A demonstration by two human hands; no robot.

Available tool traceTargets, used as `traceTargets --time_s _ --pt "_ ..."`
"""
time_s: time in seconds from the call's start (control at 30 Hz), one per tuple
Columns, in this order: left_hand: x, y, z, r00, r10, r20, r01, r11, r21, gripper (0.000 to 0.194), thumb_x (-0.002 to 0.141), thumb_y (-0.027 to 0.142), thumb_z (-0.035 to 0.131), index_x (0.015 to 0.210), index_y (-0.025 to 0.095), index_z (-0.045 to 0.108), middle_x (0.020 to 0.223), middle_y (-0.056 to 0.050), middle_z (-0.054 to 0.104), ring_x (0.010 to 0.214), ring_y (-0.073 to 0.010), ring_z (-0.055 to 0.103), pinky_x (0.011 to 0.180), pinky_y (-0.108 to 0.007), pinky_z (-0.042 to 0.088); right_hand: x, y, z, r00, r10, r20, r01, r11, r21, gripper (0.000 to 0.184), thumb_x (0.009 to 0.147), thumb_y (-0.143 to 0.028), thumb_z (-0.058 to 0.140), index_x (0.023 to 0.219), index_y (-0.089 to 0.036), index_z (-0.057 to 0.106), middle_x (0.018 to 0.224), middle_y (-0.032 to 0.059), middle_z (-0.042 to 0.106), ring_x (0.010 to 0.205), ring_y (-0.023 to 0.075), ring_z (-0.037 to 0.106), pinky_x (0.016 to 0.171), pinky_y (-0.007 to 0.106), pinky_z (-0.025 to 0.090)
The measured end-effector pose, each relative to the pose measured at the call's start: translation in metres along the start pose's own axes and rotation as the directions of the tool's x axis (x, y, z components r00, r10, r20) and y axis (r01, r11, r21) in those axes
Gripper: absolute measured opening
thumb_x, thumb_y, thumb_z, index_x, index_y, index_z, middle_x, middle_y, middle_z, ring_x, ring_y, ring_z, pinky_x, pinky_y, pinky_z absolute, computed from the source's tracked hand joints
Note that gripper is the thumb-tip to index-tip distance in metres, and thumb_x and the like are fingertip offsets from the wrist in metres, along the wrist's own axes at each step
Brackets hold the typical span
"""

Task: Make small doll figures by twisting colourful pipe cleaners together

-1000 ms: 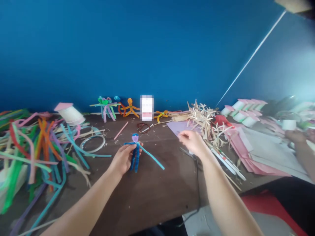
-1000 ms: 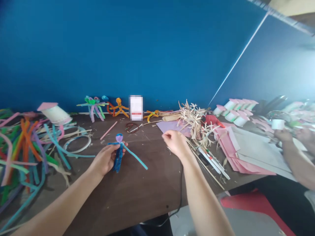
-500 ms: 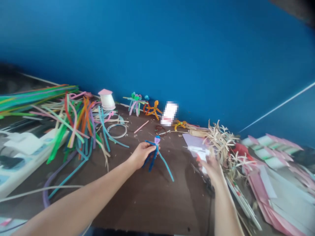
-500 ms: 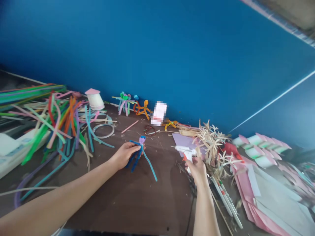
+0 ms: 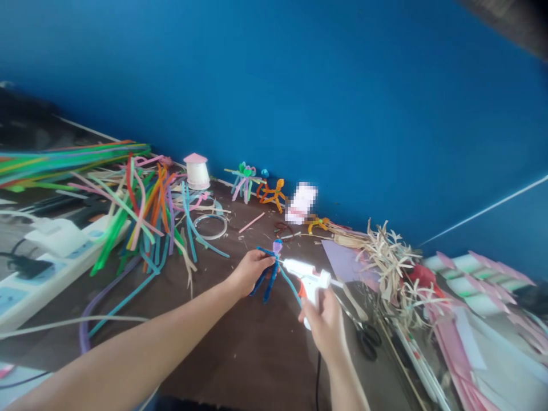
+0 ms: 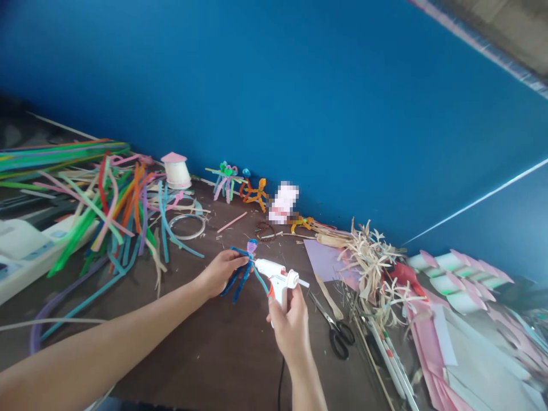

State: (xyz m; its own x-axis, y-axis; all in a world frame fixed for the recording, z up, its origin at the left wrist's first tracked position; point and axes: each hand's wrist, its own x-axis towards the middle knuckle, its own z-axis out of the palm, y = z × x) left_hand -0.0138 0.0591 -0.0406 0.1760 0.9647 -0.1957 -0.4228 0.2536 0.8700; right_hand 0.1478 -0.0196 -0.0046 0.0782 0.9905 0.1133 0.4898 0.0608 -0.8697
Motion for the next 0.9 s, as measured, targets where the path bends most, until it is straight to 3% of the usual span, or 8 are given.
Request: traceTargets --time_s 0.23,0.4,0.57,0.67,0.8,0.9 --pt "0.0 -0.001 0.0 0.998 0.004 0.064 -0.003 1.0 -0.022 0.015 0.062 0.023 0.06 0.062 0.009 0.062 0.051 -0.004 0.059 0.046 -0.0096 0.048 0.047 -0.021 0.033 0.003 0.002 0.003 0.999 -0.015 -0.035 0.011 0.995 -0.097 0.036 0.074 -0.028 0.051 0.108 -0.016 0.047 0.068 0.002 0.063 0.048 0.0155 0.058 0.046 0.025 0.047" --pt "0.0 0.0 0.001 1.0 0.003 0.027 -0.002 1.0 -0.02 0.013 0.06 0.022 0.06 0.056 0.01 0.059 0.051 -0.004 0.059 0.048 -0.0104 0.049 0.048 -0.022 0.034 0.004 0.005 0.005 0.996 -0.075 -0.037 0.067 0.983 -0.171 0.035 0.076 -0.029 0.051 0.109 -0.016 0.048 0.088 0.0081 0.064 0.067 0.02 0.063 0.057 0.029 0.05" --pt "0.001 0.0 0.001 0.999 0.011 0.03 -0.01 0.999 -0.038 0.013 0.06 0.022 0.061 0.055 0.01 0.059 0.05 -0.004 0.059 0.044 -0.0088 0.047 0.047 -0.021 0.033 0.005 0.002 0.008 0.991 -0.119 -0.068 0.099 0.964 -0.247 0.033 0.075 -0.028 0.052 0.106 -0.016 0.05 0.084 0.0098 0.065 0.076 0.0244 0.063 0.065 0.033 0.05" --pt "0.001 0.0 0.0 0.999 0.004 0.035 -0.003 0.999 -0.044 0.013 0.06 0.022 0.06 0.055 0.01 0.059 0.05 -0.004 0.059 0.044 -0.0088 0.047 0.046 -0.021 0.033 0.005 0.001 0.008 0.993 -0.099 -0.066 0.085 0.979 -0.183 0.033 0.074 -0.03 0.053 0.104 -0.016 0.051 0.082 0.0086 0.065 0.068 0.022 0.063 0.061 0.032 0.05" --pt "0.0 0.0 -0.001 1.0 -0.011 0.025 0.013 0.998 -0.059 0.013 0.06 0.022 0.062 0.061 0.009 0.063 0.052 -0.004 0.06 0.049 -0.0109 0.052 0.048 -0.021 0.035 0.01 0.005 -0.005 0.999 0.026 -0.03 -0.025 0.999 0.034 0.03 0.072 -0.036 0.056 0.094 -0.015 0.055 0.057 0.0017 0.063 0.044 0.0162 0.057 0.043 0.025 0.045" --pt "0.0 0.001 -0.001 0.999 -0.04 0.009 0.041 0.997 -0.07 0.016 0.06 0.023 0.064 0.067 0.009 0.065 0.055 -0.005 0.062 0.053 -0.0131 0.055 0.049 -0.022 0.037 0.022 0.018 -0.029 0.978 0.128 -0.163 -0.113 0.989 0.096 0.03 0.065 -0.041 0.062 0.08 -0.015 0.057 0.046 -0.0005 0.059 0.039 0.0155 0.054 0.038 0.024 0.04"
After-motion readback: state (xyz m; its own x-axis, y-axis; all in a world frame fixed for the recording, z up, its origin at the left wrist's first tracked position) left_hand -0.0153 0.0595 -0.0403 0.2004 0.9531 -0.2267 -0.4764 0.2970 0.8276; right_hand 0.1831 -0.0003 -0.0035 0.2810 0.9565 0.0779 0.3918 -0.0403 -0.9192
